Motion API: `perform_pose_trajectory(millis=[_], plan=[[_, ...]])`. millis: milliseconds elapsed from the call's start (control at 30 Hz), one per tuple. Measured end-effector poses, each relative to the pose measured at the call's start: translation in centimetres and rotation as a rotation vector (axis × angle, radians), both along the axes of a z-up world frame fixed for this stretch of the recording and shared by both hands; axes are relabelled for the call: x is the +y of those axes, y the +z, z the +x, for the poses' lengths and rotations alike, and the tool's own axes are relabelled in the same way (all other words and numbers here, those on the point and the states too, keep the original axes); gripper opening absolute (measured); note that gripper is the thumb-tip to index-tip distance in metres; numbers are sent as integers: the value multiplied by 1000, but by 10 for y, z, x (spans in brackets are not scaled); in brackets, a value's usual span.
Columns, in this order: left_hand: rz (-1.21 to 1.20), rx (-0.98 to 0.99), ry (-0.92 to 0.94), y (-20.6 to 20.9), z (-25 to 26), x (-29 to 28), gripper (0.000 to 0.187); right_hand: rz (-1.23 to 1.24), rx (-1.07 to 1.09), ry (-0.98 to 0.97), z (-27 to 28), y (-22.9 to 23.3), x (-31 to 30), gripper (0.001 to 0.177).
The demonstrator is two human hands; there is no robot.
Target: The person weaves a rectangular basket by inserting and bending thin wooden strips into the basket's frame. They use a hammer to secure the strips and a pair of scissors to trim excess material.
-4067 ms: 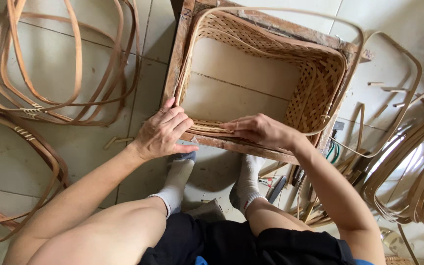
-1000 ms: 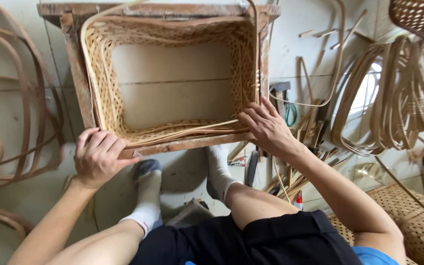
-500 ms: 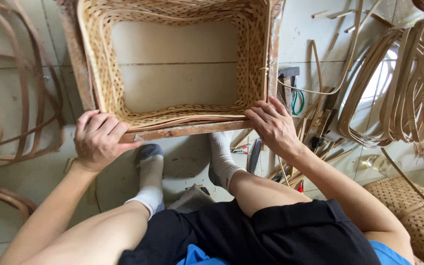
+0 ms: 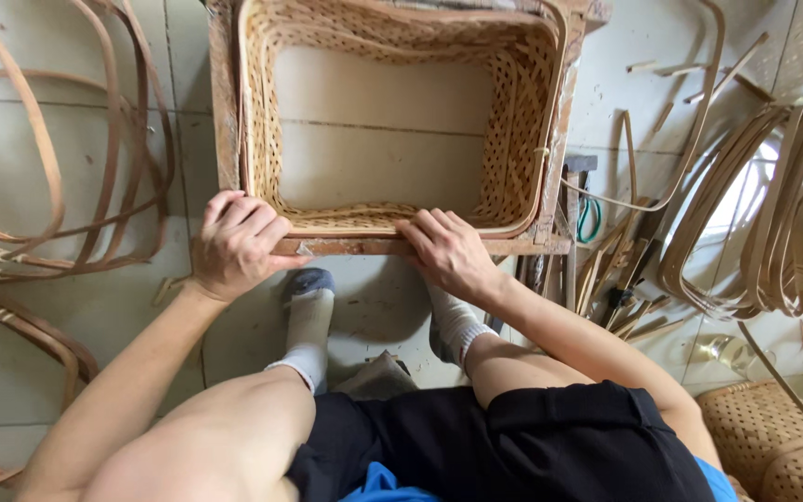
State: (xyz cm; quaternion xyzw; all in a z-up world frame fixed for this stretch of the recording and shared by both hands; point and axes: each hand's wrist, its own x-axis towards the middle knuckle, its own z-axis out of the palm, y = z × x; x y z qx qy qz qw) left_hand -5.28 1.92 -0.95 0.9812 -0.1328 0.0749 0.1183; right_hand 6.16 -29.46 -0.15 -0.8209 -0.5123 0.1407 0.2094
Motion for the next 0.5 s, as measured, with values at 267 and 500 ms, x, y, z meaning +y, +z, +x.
perform_pose_trajectory(millis=[267,500], plan=[[-114,29,34,3,-14,-11,47,-154,-105,229,81,-3,5,48],[-116,51,42,5,-12,-11,48,277,-407,-225,227,-63,61,24]])
